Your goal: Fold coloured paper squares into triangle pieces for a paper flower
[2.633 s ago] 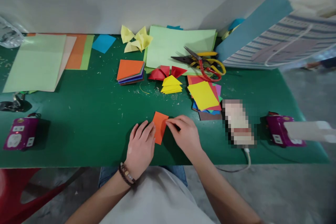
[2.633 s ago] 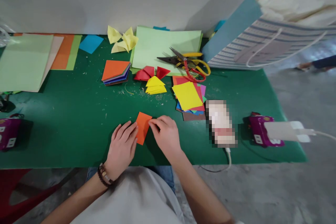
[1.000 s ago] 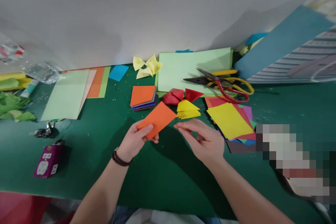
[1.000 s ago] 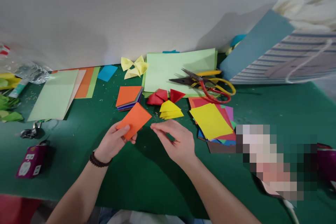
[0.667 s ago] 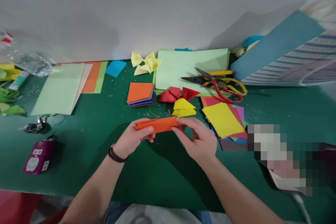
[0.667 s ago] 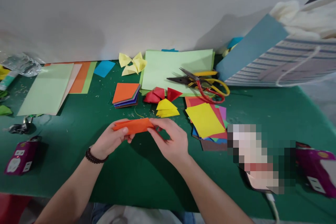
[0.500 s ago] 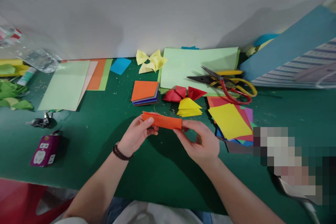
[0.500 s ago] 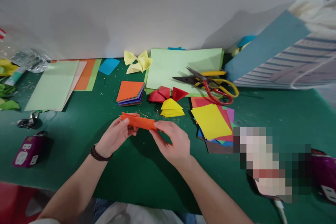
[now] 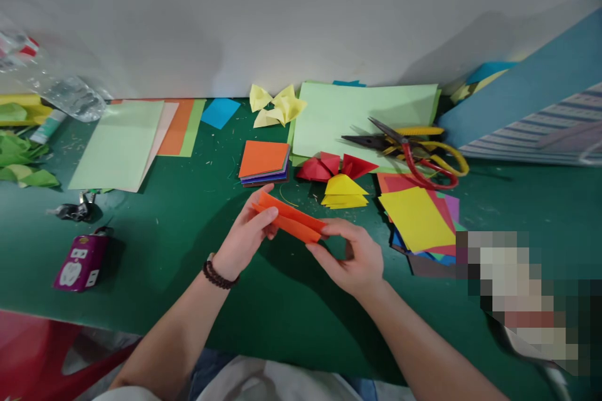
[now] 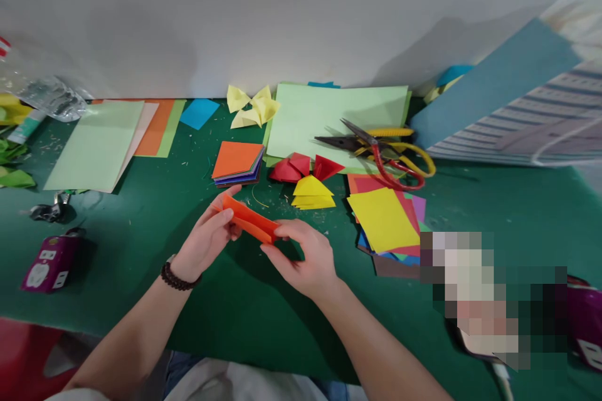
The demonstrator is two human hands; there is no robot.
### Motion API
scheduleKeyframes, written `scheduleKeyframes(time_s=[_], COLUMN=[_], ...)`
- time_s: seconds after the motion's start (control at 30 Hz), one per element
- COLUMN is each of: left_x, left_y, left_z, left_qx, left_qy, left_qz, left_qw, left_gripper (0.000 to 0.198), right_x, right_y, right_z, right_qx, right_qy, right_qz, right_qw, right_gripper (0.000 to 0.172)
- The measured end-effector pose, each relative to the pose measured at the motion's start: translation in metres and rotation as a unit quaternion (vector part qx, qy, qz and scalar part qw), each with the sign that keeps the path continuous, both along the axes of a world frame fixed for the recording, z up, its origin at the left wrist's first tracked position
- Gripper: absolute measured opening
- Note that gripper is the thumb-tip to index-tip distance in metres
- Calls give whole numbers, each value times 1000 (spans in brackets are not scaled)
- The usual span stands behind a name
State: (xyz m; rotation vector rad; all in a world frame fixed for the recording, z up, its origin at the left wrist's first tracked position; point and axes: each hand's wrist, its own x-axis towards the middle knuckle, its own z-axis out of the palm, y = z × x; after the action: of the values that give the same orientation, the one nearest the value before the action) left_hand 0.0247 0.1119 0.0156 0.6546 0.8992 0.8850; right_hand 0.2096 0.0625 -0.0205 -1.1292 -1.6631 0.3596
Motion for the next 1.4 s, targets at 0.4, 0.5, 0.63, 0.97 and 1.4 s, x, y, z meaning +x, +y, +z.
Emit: scheduleKeyframes(time_s=[0.4, 0.5, 0.63, 0.97, 1.4], left_x=[-2, 2, 5, 6, 10], left_y=[-3, -5, -7, -4, -4], left_z=[0, 2, 0, -12, -11], left_qx=[-31, -37, -47, 17, -70], left_qy=[-119, -124, -49, 61, 22], left_qz=[-36, -48, -70, -14, 2], left_qw=[992, 990, 995, 998, 997], left_gripper=[85, 84, 62, 32, 28], right_x=[0, 0, 0, 5, 16], right_y=[4, 3, 6, 9, 15], right_z=[-1, -3, 0, -4, -6], right_qx=[97, 94, 82, 44, 37], right_qy=[-113, -129, -104, -158, -149], right_qz=[3, -22, -34, 46, 56], right_qw=[989, 987, 991, 985, 987], right_gripper=[39, 49, 54, 35, 19])
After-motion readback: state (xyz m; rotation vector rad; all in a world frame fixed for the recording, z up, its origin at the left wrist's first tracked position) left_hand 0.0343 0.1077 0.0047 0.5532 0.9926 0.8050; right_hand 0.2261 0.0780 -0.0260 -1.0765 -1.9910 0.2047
